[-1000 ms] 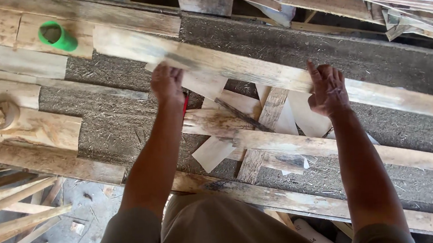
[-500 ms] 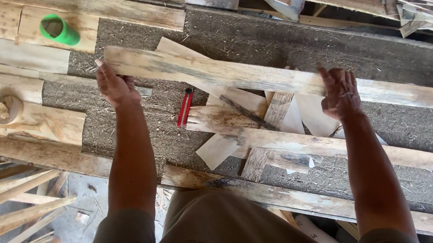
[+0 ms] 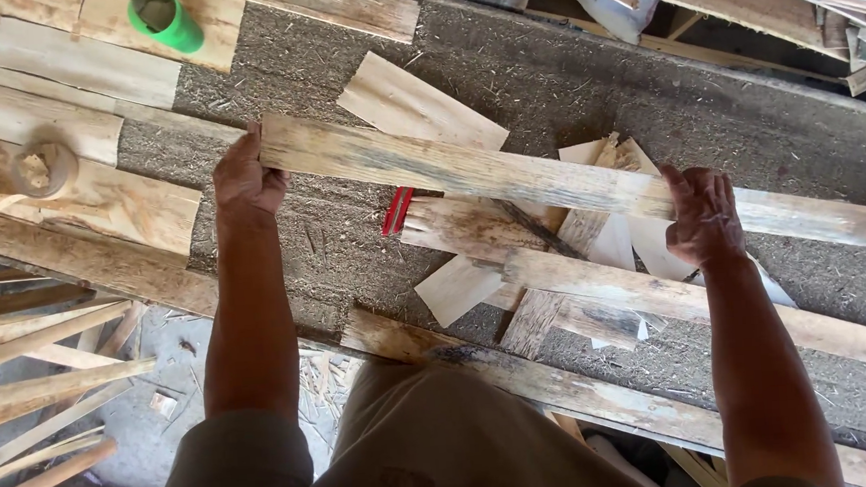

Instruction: Sorting and organizing small pieces of thin wood on a workbench in a workshop.

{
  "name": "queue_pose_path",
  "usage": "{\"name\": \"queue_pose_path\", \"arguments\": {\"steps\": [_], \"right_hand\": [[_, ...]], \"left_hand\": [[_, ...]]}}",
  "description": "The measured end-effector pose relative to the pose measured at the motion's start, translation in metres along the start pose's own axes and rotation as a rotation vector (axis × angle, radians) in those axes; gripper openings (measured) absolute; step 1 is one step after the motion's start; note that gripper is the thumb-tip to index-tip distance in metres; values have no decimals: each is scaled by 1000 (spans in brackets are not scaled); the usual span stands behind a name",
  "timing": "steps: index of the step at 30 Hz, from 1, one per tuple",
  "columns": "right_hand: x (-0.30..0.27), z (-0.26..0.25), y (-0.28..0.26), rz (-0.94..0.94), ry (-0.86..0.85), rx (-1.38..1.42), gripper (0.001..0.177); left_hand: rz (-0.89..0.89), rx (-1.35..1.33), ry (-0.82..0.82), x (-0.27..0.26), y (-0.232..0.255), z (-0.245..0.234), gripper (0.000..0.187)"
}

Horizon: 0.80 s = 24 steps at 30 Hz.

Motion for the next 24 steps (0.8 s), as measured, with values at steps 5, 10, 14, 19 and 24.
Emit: {"name": "queue_pose_path", "arguments": {"steps": [5,10,14,19,24], "right_hand": [[-3,6,-1,8,-12,-2,101],[-7,5,3,15,57,35,89],[-4,13,8,4,93,11,88],[3,25,13,1,126,-8,80],[26,27,19,11,258,-52,52]], "left_hand": [[-114,15,-215,-14,4,-5,31],[-36,-10,-396,-31,11,7,47],[-10,100,-157,-7,2,-2,37],[-105,6,-144,22,-6,-14,32],[-82,-158,56,37,-13,-9,31]]}}
Point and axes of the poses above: each hand's wrist, its own x-axis towards the middle knuckle, its own z-axis out of the palm, y = z × x, the point moved 2 cm from there along x, towards the middle knuckle, and after that the axes turned 3 degrees about -x, right-handed, at the moved point
